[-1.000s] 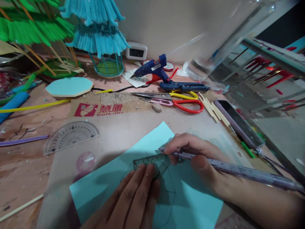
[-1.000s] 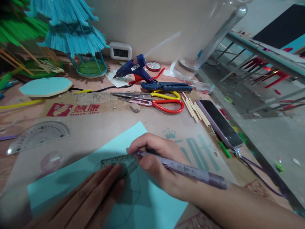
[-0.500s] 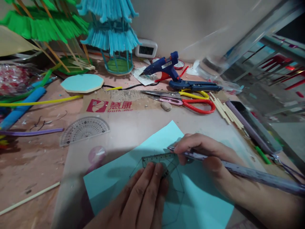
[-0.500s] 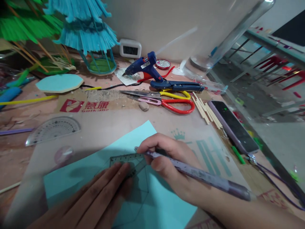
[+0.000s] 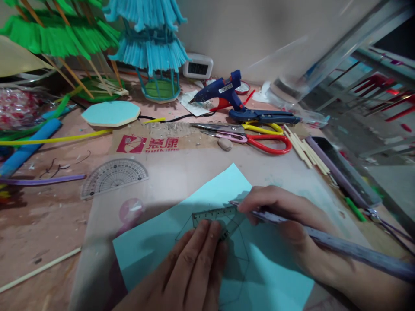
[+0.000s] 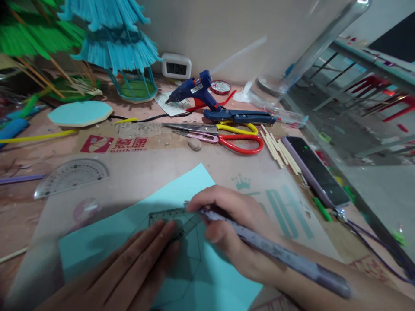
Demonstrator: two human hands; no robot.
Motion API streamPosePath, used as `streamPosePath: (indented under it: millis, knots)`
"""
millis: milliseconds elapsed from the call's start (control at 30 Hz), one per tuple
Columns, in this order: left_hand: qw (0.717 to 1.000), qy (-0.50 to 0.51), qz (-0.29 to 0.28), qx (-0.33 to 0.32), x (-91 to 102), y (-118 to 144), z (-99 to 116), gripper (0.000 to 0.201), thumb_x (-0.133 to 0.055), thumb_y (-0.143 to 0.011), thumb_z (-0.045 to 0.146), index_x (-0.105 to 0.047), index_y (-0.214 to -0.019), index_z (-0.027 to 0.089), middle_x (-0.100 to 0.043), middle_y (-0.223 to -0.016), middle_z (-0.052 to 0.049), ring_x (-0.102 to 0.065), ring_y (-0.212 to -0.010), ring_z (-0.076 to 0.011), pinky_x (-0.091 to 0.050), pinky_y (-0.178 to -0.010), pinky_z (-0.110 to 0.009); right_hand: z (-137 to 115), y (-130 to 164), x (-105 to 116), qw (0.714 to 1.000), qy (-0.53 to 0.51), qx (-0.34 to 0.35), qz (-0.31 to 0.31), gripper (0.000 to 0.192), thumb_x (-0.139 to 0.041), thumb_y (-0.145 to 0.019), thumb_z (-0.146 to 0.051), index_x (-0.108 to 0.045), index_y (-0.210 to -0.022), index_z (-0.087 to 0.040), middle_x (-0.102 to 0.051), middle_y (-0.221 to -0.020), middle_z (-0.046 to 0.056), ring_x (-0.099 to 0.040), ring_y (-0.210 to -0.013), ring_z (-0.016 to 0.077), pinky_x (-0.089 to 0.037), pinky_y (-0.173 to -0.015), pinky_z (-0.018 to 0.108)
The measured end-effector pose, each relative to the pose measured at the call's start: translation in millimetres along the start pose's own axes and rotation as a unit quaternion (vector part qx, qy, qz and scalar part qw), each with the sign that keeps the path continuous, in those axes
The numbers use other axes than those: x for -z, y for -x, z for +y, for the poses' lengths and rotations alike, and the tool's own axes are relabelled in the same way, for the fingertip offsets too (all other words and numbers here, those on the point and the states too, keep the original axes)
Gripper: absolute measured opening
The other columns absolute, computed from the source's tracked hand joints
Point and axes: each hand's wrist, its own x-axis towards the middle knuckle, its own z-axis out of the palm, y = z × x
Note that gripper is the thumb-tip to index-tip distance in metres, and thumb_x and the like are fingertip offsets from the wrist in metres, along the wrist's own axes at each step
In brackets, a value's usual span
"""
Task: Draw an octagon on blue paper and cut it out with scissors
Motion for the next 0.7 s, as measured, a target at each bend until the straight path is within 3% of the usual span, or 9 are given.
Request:
streamPosePath:
  millis: [367, 700]
  knots:
    - [1.000, 0.004, 0.010, -0.001, -2.5, 0.2, 1.6, 0.039, -0.037, -0.105, 0.027, -0.061, -0.128, 0.007, -0.064, -0.135, -0.015, -0.056, -0.128, -0.0273, -0.016, -0.124, -0.043, 2.6, -4.5, -2.9, 0.999, -0.023, -0.037, 0.006, 0.057, -0.048, -0.091, -0.072, -0.072, -0.096, -0.021, -0.065, -0.076, 0.003, -0.059, -0.065, 0.0167, -0.044, -0.058, 0.027]
    - [1.000, -0.002, 0.009, -0.021, -2.0, 1.5, -2.1, 0.046, -0.031, -0.107, 0.032, -0.059, -0.131, 0.005, -0.063, -0.136, -0.017, -0.054, -0.130, -0.0282, -0.013, -0.124, -0.045, 3.6, -4.8, -3.8, 1.000, -0.024, -0.018, 0.001, 0.052, -0.048, -0.095, -0.068, -0.070, -0.096, -0.021, -0.064, -0.074, 0.002, -0.058, -0.064, 0.0140, -0.043, -0.057, 0.024]
